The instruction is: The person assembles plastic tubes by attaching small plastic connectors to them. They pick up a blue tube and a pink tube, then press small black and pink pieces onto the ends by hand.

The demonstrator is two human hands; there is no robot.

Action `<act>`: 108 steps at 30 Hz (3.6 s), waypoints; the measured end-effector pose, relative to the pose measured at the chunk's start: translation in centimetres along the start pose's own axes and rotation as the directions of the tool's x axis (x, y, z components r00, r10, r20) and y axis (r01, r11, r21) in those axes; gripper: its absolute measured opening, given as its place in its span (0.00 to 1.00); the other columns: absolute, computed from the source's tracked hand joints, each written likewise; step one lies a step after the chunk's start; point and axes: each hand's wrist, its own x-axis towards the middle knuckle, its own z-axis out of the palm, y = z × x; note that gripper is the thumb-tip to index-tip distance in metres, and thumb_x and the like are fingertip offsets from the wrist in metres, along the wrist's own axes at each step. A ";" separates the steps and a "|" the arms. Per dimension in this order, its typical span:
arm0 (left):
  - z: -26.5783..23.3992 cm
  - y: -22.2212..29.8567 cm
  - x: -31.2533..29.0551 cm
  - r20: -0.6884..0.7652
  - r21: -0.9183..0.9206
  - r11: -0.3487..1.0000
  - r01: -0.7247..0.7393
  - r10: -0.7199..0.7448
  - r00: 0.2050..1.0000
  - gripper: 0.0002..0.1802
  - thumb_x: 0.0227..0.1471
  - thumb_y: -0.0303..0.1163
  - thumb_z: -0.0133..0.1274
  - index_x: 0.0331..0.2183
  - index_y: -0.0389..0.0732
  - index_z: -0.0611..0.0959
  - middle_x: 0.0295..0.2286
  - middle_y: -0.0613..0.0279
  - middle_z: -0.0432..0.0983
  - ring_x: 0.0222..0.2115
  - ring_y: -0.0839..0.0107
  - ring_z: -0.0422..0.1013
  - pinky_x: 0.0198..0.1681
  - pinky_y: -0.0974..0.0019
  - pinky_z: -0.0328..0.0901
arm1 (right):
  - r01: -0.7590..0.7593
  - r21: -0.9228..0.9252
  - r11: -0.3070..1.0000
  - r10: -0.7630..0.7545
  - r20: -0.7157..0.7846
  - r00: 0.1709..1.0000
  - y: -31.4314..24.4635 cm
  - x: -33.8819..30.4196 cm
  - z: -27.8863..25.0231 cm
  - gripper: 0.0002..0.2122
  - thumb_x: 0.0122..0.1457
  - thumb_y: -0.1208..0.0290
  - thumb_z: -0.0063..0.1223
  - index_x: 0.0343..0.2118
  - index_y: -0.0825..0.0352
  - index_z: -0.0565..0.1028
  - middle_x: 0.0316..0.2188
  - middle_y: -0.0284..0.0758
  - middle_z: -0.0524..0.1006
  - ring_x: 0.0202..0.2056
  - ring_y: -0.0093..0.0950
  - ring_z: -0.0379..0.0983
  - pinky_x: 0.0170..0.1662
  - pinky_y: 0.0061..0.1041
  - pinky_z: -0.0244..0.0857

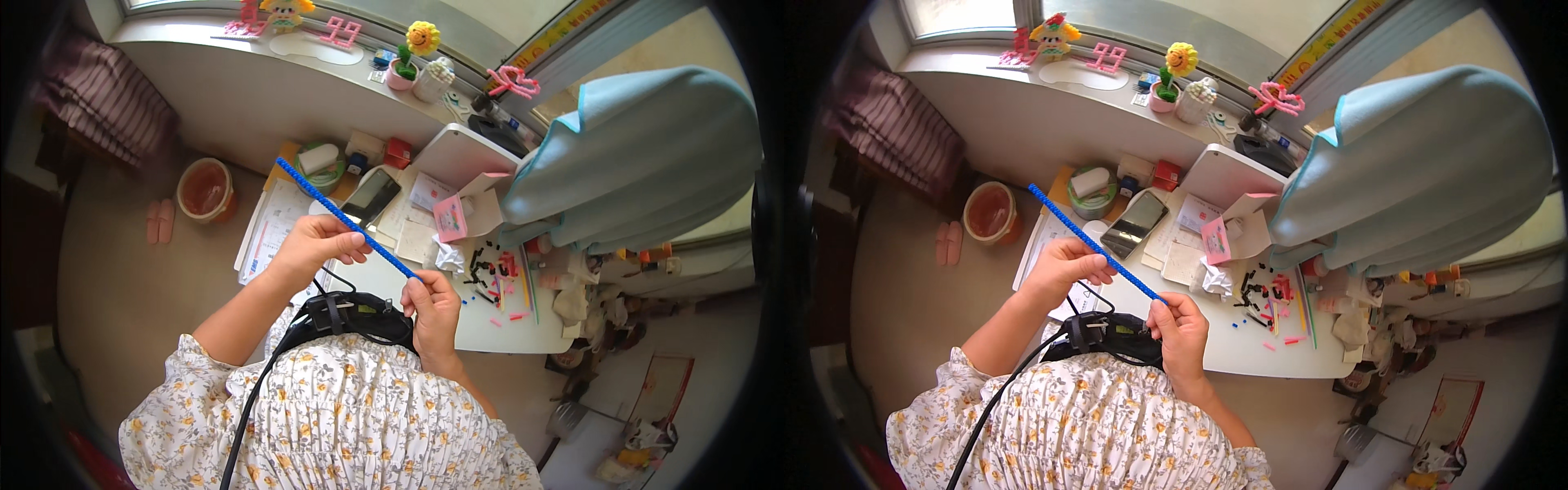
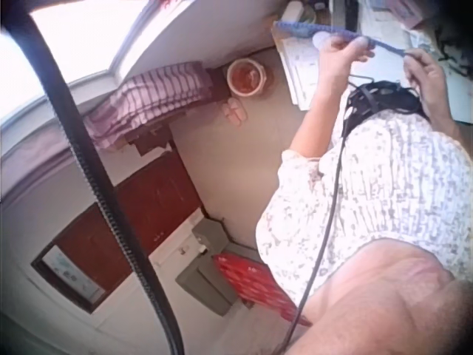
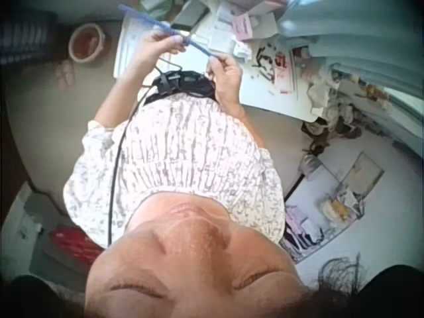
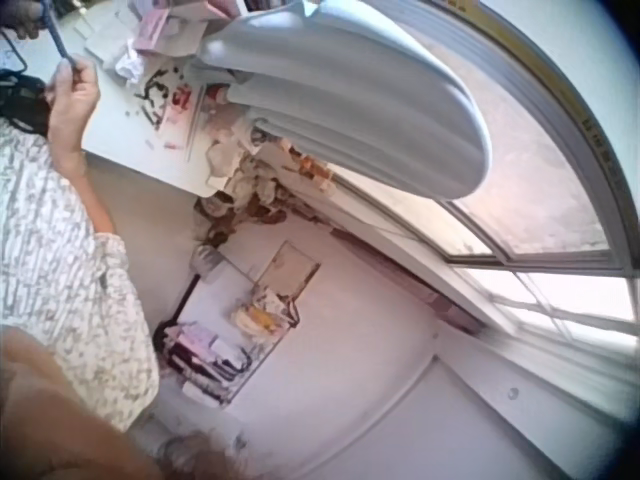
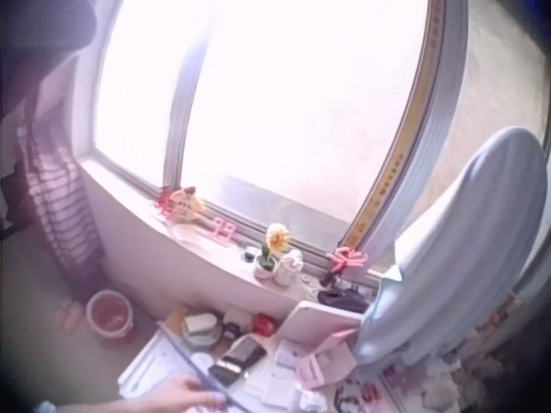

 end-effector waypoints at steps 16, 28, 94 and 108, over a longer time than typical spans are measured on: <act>-2.4 -0.5 2.8 -0.291 -0.218 0.951 -0.218 0.150 0.945 0.12 0.54 0.36 0.45 0.35 0.36 0.74 0.28 0.57 0.76 0.26 0.73 0.74 0.28 0.77 0.68 | -0.033 0.035 0.999 0.034 -0.024 0.999 0.5 1.7 -2.8 0.05 0.54 0.77 0.49 0.32 0.73 0.70 0.18 0.33 0.70 0.18 0.16 0.63 0.21 0.12 0.56; -3.5 0.2 4.5 -0.345 -0.281 0.915 -0.289 0.184 0.920 0.08 0.52 0.31 0.47 0.33 0.37 0.74 0.27 0.58 0.75 0.26 0.74 0.73 0.29 0.76 0.68 | -0.039 0.047 0.998 0.041 -0.056 0.998 1.0 2.8 -4.0 0.06 0.54 0.76 0.49 0.32 0.72 0.70 0.18 0.33 0.71 0.19 0.16 0.63 0.22 0.13 0.57; 5.4 -2.7 2.8 0.016 -0.112 0.990 0.091 -0.089 0.996 0.13 0.44 0.23 0.55 0.31 0.40 0.67 0.28 0.56 0.75 0.28 0.73 0.72 0.31 0.72 0.67 | 0.100 0.041 0.994 -0.105 0.150 0.983 0.8 3.4 -3.5 0.05 0.51 0.81 0.52 0.32 0.71 0.72 0.28 0.30 0.69 0.27 0.16 0.65 0.30 0.13 0.61; 5.2 -2.6 3.0 0.035 -0.142 0.983 0.115 -0.111 0.993 0.14 0.44 0.24 0.55 0.30 0.40 0.66 0.27 0.56 0.75 0.29 0.72 0.72 0.32 0.72 0.66 | 0.086 0.094 0.992 -0.092 0.070 0.993 1.0 3.1 -3.1 0.06 0.51 0.82 0.50 0.33 0.71 0.71 0.30 0.34 0.73 0.27 0.20 0.69 0.32 0.17 0.65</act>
